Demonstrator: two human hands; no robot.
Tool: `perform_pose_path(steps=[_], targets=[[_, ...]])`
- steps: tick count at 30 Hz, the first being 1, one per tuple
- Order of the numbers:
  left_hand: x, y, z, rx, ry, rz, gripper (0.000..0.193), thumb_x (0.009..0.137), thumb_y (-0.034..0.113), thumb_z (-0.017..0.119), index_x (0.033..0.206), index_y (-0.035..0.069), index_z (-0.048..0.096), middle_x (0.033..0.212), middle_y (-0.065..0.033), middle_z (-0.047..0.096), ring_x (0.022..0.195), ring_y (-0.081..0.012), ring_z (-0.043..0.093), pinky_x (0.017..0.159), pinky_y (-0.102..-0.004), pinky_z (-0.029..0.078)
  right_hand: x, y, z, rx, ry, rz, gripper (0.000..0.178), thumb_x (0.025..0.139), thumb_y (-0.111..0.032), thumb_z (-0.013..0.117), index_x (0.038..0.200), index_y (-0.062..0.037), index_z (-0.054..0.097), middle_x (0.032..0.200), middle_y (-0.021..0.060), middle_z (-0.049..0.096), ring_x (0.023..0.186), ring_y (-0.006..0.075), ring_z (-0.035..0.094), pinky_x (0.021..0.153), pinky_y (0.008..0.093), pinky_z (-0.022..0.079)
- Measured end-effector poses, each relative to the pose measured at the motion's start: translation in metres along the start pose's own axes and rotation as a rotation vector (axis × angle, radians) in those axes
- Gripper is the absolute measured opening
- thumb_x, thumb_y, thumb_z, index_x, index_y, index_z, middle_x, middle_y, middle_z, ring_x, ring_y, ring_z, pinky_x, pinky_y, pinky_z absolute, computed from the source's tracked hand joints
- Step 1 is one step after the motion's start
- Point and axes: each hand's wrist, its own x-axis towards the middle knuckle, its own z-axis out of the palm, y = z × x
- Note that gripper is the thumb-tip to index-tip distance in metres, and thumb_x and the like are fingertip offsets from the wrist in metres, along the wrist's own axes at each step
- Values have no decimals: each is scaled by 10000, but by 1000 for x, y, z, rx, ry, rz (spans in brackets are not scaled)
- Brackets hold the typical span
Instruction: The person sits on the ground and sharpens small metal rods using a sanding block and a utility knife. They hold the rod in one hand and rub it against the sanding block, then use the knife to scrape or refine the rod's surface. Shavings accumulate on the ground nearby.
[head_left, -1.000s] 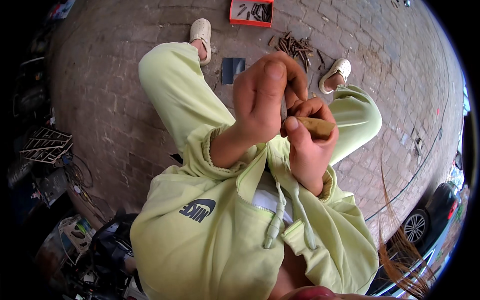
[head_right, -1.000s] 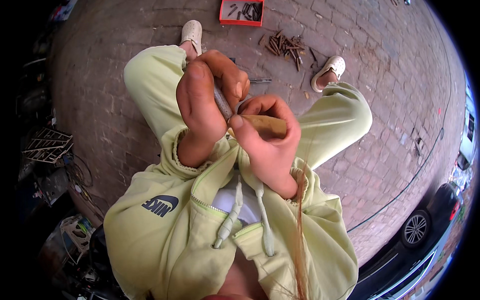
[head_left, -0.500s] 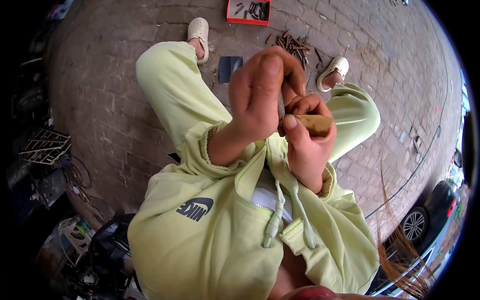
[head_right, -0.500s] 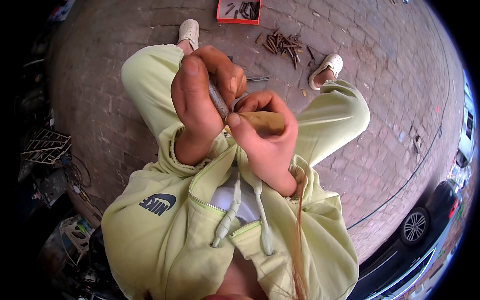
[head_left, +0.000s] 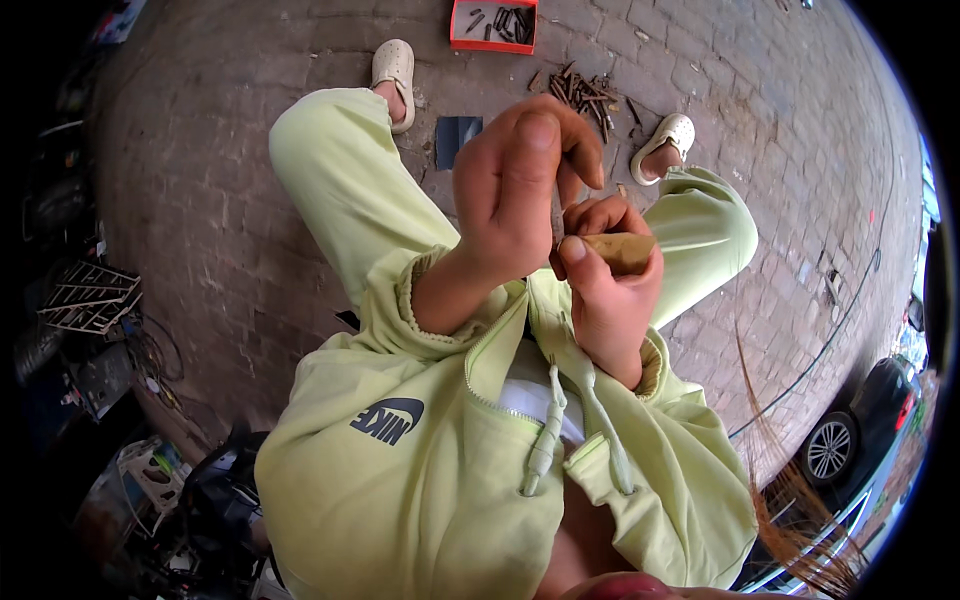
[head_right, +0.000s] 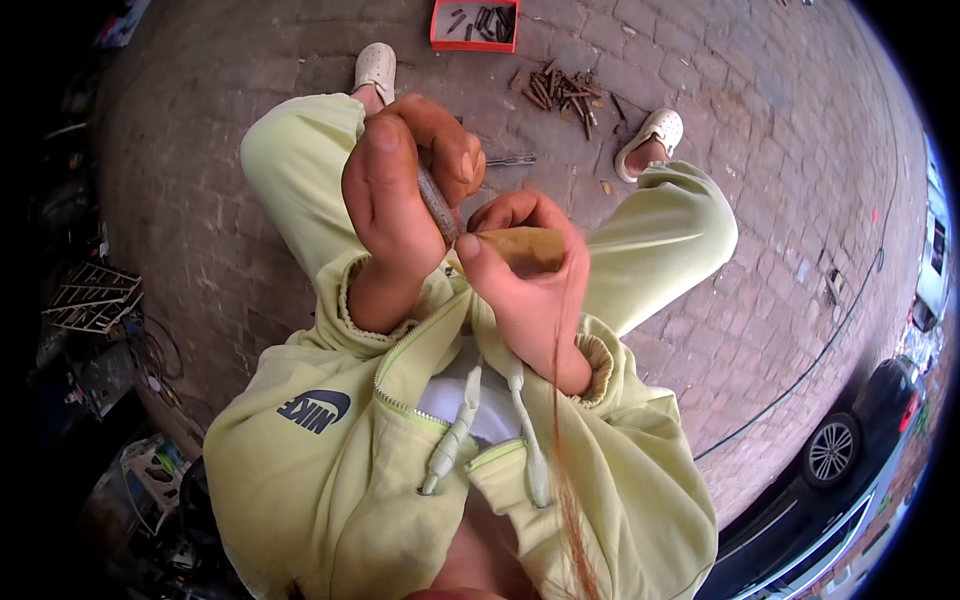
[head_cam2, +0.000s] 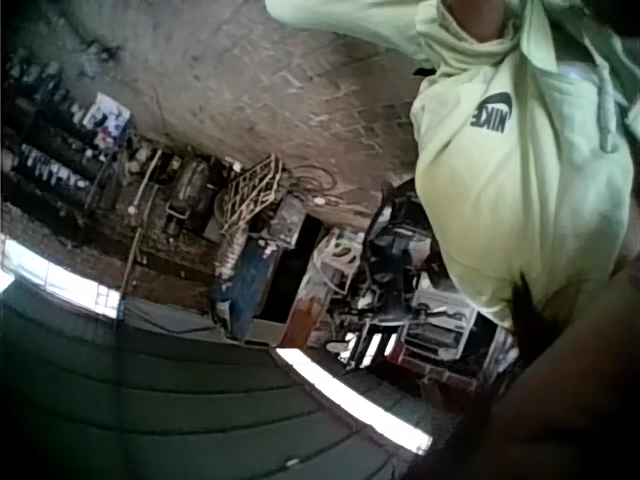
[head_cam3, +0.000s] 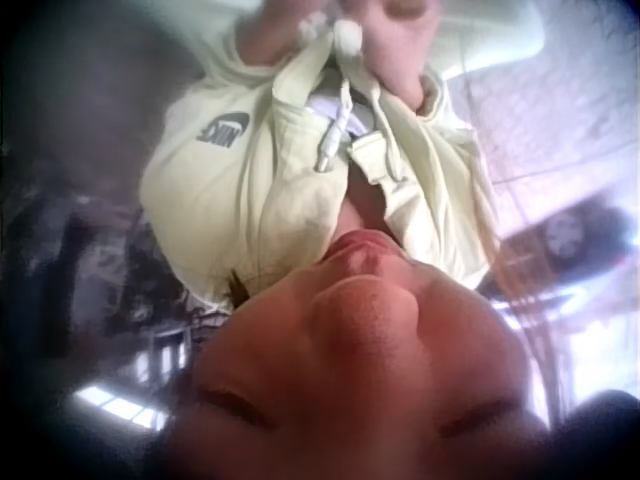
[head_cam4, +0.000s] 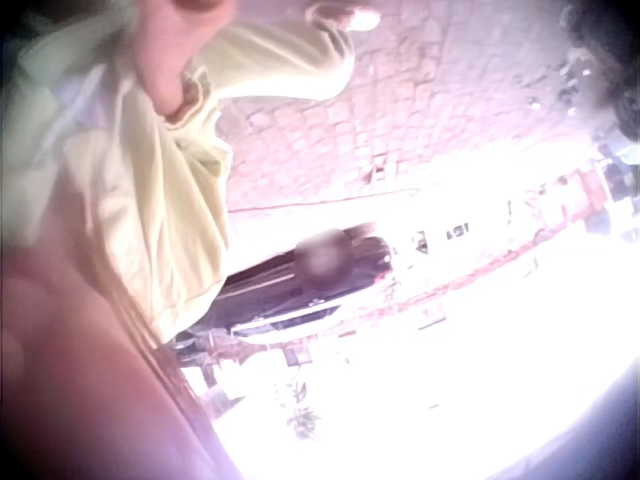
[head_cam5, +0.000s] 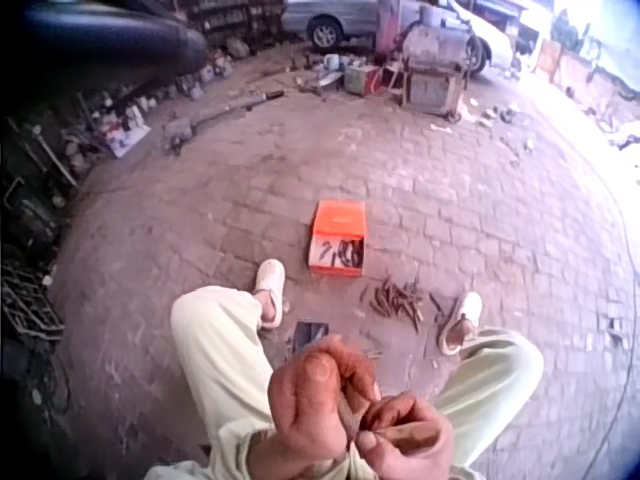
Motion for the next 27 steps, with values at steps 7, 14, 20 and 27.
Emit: perform_pose_path(steps=[7, 14, 20, 27], targets=[[-1, -1, 0, 10, 16, -11, 369, 967, 248, 351, 751, 17, 539, 641, -18, 546, 473, -35, 387, 426, -189, 310, -1, 2, 0, 22, -7, 4, 198, 721, -65, 688, 825, -14, 528, 808, 20, 570, 711, 66, 503, 640, 194, 402], [1, -3, 2, -38, -3, -41, 352, 967, 244, 359, 760, 19, 536, 644, -7, 543, 484, -26, 377, 425, -188, 295, 1, 6, -2, 61, 13, -14, 201, 720, -65, 691, 821, -14, 525, 800, 19, 568, 704, 66, 504, 643, 198, 406], [0, -2, 2, -8, 32, -17, 355, 968, 244, 369, 751, 19, 537, 646, -8, 542, 499, -28, 386, 434, -189, 298, 5, 5, -1, 57, -10, -51, 182, 723, -45, 679, 805, -15, 520, 798, 16, 568, 706, 66, 504, 643, 199, 405], [-2, -3, 2, -32, 12, -62, 366, 971, 251, 358, 747, 22, 534, 638, -11, 540, 502, -32, 386, 436, -194, 305, 4, 4, -1, 68, -7, -57, 188, 719, -40, 684, 804, -8, 519, 812, 28, 570, 724, 75, 509, 661, 203, 409]])
